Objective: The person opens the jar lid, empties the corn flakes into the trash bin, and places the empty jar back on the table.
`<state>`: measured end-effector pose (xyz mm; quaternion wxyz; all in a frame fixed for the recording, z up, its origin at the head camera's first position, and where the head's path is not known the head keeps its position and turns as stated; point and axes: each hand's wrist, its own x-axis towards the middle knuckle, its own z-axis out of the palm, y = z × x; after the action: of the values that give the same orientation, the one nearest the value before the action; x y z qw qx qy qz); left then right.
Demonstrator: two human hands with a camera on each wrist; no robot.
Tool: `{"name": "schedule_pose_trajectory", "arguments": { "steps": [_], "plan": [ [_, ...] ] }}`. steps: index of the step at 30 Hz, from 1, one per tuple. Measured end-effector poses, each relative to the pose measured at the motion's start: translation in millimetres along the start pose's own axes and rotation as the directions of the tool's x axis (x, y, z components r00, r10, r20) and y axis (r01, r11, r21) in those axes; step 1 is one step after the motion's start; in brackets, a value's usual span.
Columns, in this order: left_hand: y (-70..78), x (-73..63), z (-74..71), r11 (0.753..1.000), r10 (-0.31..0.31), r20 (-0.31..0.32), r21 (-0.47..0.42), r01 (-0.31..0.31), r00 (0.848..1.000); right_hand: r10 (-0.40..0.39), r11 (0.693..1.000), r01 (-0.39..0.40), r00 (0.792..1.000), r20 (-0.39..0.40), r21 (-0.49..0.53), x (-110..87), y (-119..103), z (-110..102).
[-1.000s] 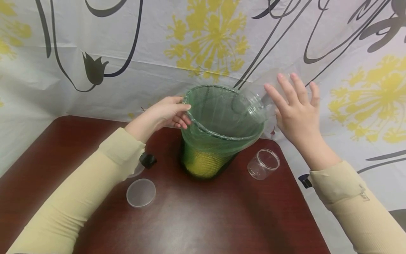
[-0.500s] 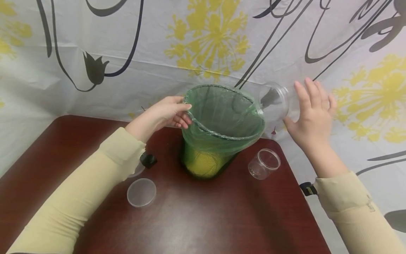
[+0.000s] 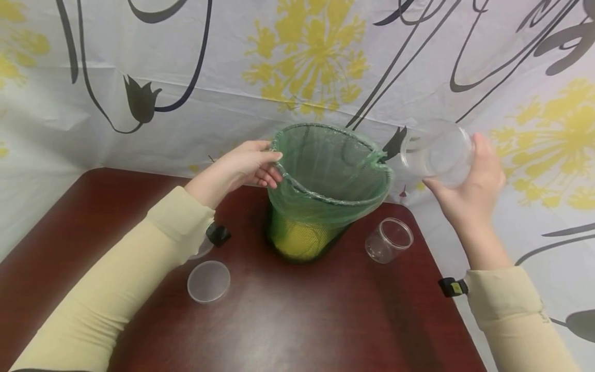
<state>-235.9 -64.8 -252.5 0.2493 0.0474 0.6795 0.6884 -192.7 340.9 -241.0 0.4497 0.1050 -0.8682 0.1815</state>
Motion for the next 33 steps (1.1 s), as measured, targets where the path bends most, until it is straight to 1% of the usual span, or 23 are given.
{"name": "schedule_pose_trajectory", "arguments": {
  "steps": [2,3,6,10,13,14,18,24,26,29,31,33],
  "plan": [
    [-1.0,0.7,-0.4,1.0,0.0,-0.002,-0.001,0.0,1.0,0.061,0.998,-0.061,0.998,0.011,0.006,-3.5,4,0],
    [-1.7,1.3,-0.6,1.0,-0.001,-0.003,-0.001,0.001,1.0,0.107,0.994,-0.108,0.994,0.014,0.014,-5.2,5,0],
    [-1.9,2.0,-0.2,1.0,0.004,-0.006,-0.002,-0.004,1.0,0.202,0.979,-0.203,0.979,0.022,0.035,-8.9,10,-1],
    [-2.0,1.0,0.5,1.0,0.015,-0.002,-0.011,-0.015,1.0,0.296,0.951,-0.297,0.955,0.025,0.086,-14.5,17,-3],
    [-1.8,0.2,1.2,1.0,0.021,0.0,-0.018,-0.021,1.0,0.372,0.92,-0.375,0.927,0.047,0.115,-19.2,23,-3],
    [-1.7,0.0,1.3,1.0,0.021,-0.002,-0.018,-0.021,1.0,0.399,0.907,-0.403,0.915,0.057,0.12,-21.1,25,-3],
    [-1.2,-0.5,1.5,1.0,0.02,-0.005,-0.013,-0.02,1.0,0.479,0.864,-0.486,0.874,0.082,0.133,-29.0,33,-1],
    [-1.0,-1.2,1.8,1.0,0.017,-0.009,-0.004,-0.017,1.0,0.542,0.814,-0.55,0.835,0.1,0.184,-44.2,47,2],
    [-0.8,-1.6,1.8,1.0,0.016,-0.007,-0.002,-0.016,1.0,0.574,0.791,-0.584,0.812,0.108,0.183,-50.3,52,4],
    [-0.7,-2.1,1.9,1.0,0.013,-0.007,-0.001,-0.013,1.0,0.627,0.75,-0.638,0.77,0.119,0.171,-60.2,59,6],
    [-0.5,-2.6,2.2,1.0,0.011,-0.008,-0.002,-0.011,1.0,0.648,0.731,-0.659,0.751,0.123,0.174,-66.5,63,9],
    [-0.4,-2.7,2.7,1.0,0.01,-0.009,-0.005,-0.01,1.0,0.663,0.715,-0.673,0.738,0.125,0.186,-72.6,67,10]
  ]
}}
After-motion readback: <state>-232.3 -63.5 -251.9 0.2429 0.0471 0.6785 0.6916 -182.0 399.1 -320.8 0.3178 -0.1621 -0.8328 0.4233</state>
